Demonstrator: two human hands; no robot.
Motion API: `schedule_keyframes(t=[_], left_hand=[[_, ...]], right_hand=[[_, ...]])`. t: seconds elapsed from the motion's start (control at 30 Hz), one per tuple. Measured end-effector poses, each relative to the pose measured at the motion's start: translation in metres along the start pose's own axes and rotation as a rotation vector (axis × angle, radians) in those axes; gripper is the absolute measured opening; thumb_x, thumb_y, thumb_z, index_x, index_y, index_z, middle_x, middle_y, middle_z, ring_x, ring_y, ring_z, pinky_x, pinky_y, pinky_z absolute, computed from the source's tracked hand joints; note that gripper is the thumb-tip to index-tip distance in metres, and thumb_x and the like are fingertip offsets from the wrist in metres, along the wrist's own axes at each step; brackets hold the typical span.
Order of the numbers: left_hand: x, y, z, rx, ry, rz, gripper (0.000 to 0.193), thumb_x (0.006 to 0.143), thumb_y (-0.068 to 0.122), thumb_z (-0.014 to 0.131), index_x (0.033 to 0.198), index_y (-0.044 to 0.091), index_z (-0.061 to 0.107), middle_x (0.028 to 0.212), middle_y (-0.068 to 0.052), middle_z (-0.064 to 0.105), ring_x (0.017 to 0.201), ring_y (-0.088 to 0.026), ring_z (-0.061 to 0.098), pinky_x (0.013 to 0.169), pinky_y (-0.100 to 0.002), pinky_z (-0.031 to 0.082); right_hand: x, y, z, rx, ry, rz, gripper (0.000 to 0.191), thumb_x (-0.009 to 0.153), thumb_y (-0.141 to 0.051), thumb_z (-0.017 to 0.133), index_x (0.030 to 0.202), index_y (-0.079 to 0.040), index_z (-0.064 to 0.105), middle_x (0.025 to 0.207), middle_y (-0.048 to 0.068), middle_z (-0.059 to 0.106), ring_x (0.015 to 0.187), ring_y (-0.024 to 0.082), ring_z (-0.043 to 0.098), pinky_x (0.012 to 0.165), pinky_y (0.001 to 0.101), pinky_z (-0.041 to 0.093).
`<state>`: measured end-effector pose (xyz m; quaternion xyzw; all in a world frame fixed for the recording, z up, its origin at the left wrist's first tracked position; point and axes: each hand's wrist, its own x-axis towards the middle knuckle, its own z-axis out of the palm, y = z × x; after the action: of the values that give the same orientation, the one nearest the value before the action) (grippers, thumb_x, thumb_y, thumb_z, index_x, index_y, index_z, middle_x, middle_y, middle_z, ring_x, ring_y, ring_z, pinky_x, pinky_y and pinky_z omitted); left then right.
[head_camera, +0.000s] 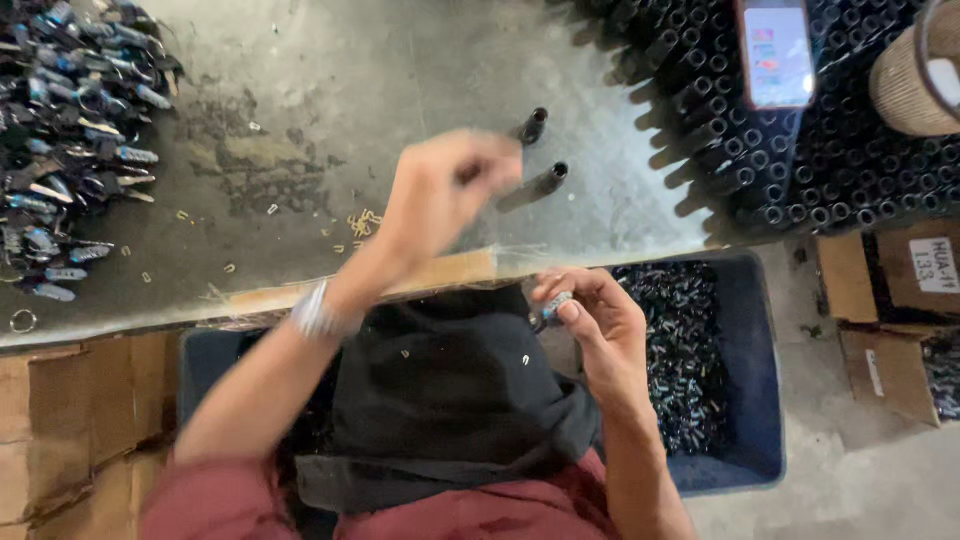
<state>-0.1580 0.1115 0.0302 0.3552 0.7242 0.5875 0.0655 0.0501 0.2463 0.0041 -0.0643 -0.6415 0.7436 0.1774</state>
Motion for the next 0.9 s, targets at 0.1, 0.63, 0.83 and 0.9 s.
schedule_keyframes(t=[0.1, 0.63, 0.83, 0.9], left_hand=[[0.058, -0.026, 0.015, 0.181, -0.069, 0.010, 0.040, 0.081, 0.021, 0.084, 0.117, 0.009, 0.070, 0.103, -0.007, 0.068, 0.077, -0.020, 0.061, 0.074, -0.031, 0.054], [-0.112, 0.032, 0.038, 0.215, 0.067, 0.143, 0.031, 0.094, -0.004, 0.066, 0.124, 0.005, 0.066, 0.108, -0.010, 0.065, 0.098, -0.027, 0.067, 0.084, -0.034, 0.056], [-0.147, 0.026, 0.008, 0.325, -0.034, 0.073, 0.039, 0.091, -0.004, 0.065, 0.127, 0.007, 0.055, 0.107, -0.013, 0.062, 0.099, -0.031, 0.057, 0.095, -0.043, 0.041], [-0.159, 0.022, 0.004, 0.339, -0.058, -0.030, 0.038, 0.090, -0.002, 0.066, 0.125, 0.008, 0.056, 0.098, -0.007, 0.063, 0.092, -0.028, 0.054, 0.094, -0.041, 0.038]], right_hand=[[0.000, -0.011, -0.001, 0.284, 0.032, 0.081, 0.020, 0.105, -0.020, 0.052, 0.115, -0.003, 0.048, 0.086, 0.012, 0.069, 0.084, 0.022, 0.063, 0.081, 0.0350, 0.055], [-0.013, 0.009, 0.017, 0.291, -0.033, 0.386, 0.006, 0.105, -0.008, 0.059, 0.110, -0.006, 0.056, 0.084, 0.001, 0.056, 0.072, 0.009, 0.049, 0.059, 0.0242, 0.039], [0.004, -0.010, 0.022, -0.671, -0.490, -0.242, 0.013, 0.102, -0.014, 0.060, 0.110, -0.008, 0.052, 0.087, -0.007, 0.058, 0.083, 0.003, 0.054, 0.064, 0.0251, 0.046], [0.004, -0.009, 0.037, -0.792, -0.635, -0.548, 0.004, 0.110, -0.015, 0.053, 0.108, -0.012, 0.051, 0.083, 0.002, 0.050, 0.070, 0.018, 0.056, 0.061, 0.0292, 0.045]])
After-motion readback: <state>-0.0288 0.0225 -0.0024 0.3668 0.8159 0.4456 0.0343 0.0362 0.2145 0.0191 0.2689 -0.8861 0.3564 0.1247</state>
